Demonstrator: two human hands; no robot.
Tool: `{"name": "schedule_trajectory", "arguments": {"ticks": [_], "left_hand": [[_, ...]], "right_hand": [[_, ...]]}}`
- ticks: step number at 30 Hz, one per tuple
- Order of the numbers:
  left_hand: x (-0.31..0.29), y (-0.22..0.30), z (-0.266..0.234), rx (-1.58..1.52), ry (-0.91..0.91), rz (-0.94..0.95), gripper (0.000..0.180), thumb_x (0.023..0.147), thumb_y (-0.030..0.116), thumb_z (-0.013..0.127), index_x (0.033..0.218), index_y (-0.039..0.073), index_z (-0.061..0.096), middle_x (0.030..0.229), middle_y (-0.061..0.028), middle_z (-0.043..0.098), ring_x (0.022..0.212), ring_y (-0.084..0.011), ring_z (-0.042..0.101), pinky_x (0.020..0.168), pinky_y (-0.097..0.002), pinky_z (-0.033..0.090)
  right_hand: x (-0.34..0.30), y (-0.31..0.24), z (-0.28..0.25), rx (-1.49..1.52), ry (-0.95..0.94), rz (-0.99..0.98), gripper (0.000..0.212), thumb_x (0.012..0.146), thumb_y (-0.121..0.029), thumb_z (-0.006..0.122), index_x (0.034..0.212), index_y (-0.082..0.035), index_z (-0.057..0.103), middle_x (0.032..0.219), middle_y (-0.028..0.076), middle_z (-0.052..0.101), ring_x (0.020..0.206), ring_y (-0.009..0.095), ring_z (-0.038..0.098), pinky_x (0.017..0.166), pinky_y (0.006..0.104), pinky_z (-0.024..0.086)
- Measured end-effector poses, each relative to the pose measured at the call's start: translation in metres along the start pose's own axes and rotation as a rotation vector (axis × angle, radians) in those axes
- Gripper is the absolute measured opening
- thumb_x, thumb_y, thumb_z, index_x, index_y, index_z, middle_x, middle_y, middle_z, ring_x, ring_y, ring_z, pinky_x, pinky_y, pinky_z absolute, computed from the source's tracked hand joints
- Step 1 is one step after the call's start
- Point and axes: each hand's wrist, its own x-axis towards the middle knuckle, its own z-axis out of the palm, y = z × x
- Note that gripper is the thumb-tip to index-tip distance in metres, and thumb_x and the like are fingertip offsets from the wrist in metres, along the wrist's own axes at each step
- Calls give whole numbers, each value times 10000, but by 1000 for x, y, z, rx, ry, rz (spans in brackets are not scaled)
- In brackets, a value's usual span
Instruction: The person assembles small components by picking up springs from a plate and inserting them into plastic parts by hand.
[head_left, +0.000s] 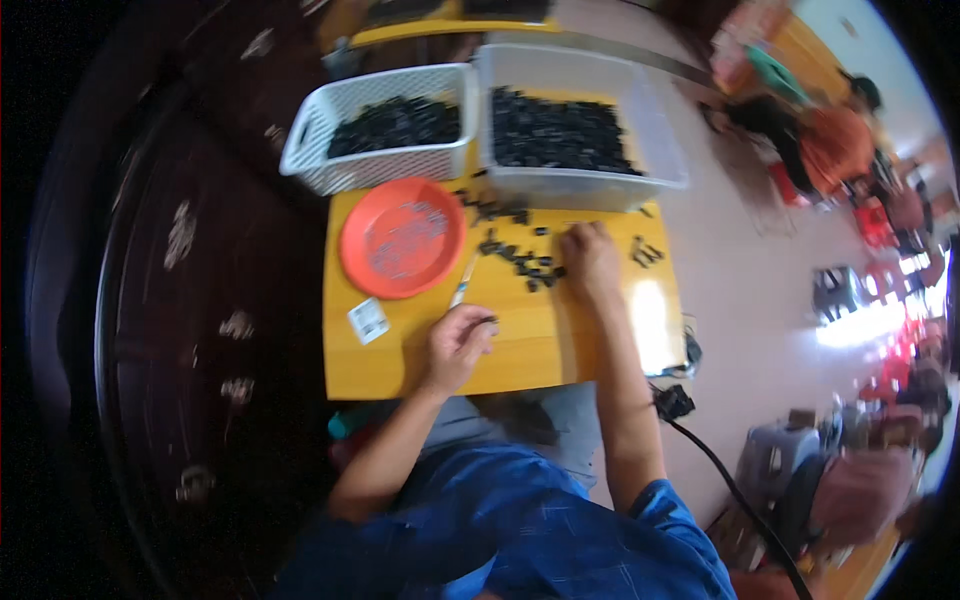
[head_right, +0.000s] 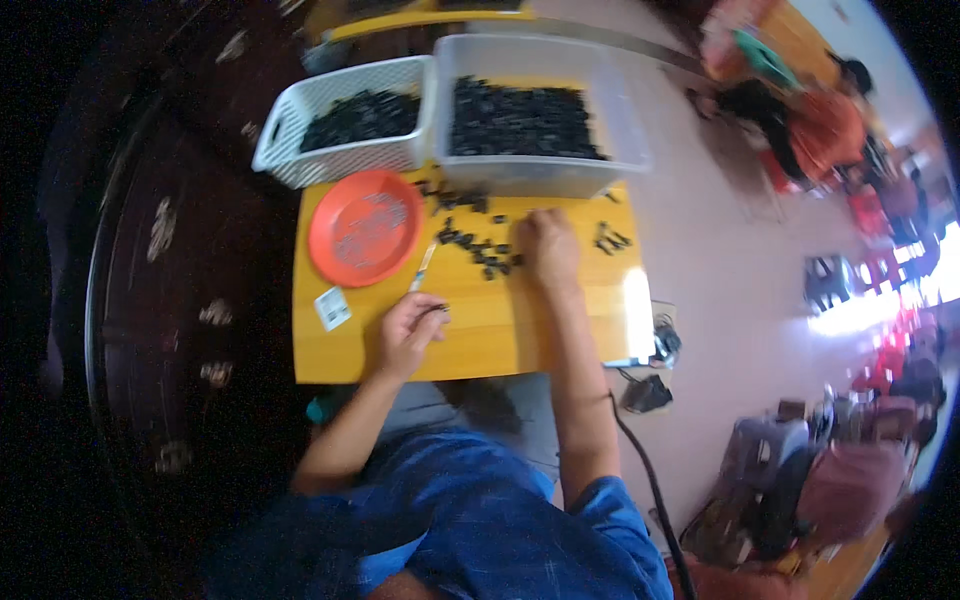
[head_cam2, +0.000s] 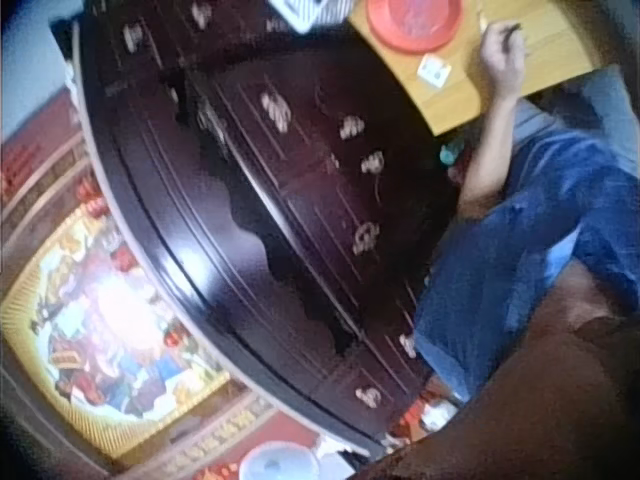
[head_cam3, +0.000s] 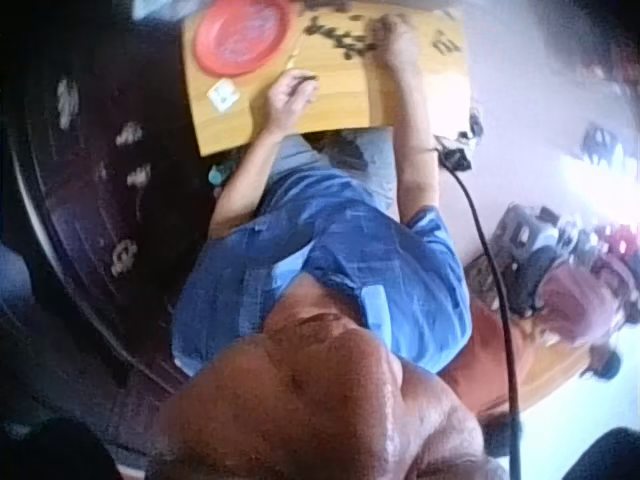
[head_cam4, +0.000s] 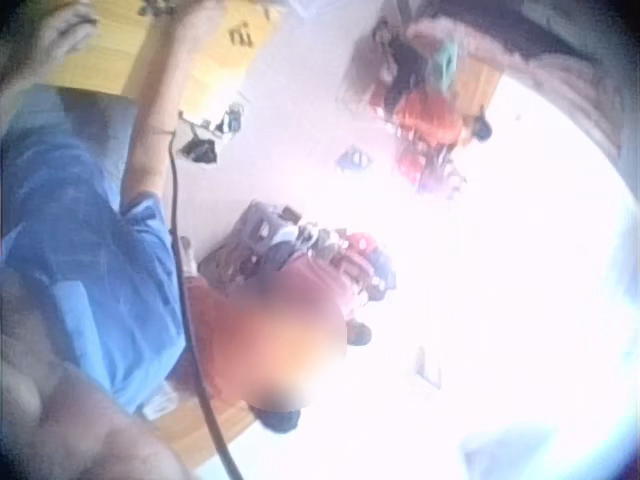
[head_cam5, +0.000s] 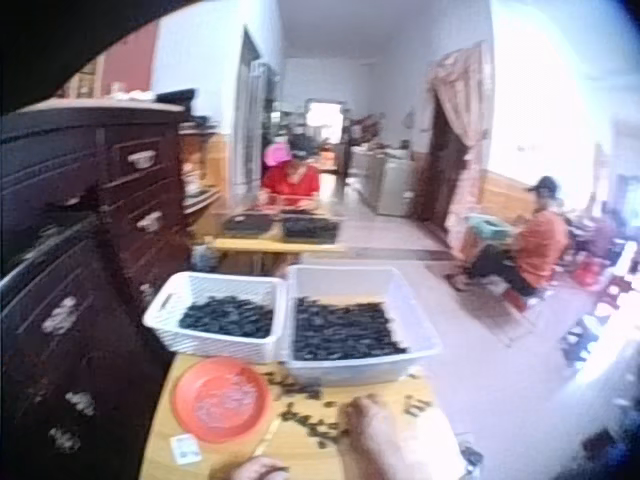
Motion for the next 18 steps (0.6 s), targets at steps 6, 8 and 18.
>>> {"name": "schedule_trajectory", "arguments": {"ticks": [6,8,18], "left_hand": [[1,9,5,53,-17,0,138,957,68,607,1078,1,610,906,-52,653,703,-80,601,629,-211,500],[0,10,6,78,-11,17,142,958,70,608,1080,-3,605,903,-53,654,700,-79,599,629,-208,495],[0,9,6,82,13,11,130,958,44,596,1079,-4,594,881,-53,658,672,-76,588,639,-202,487]], "right_hand": [[-7,5,-3,-119,-31,110,96,832,-174,670,864,-92,631,894,139,631,857,364,659,735,472,547],[-8,5,-6,-102,-16,129,105,826,-177,677,853,-90,626,887,136,634,860,359,661,733,470,548],[-40,3,-18,-164,-3,205,163,848,-237,667,905,-86,645,857,132,647,815,345,667,692,457,546]]}}
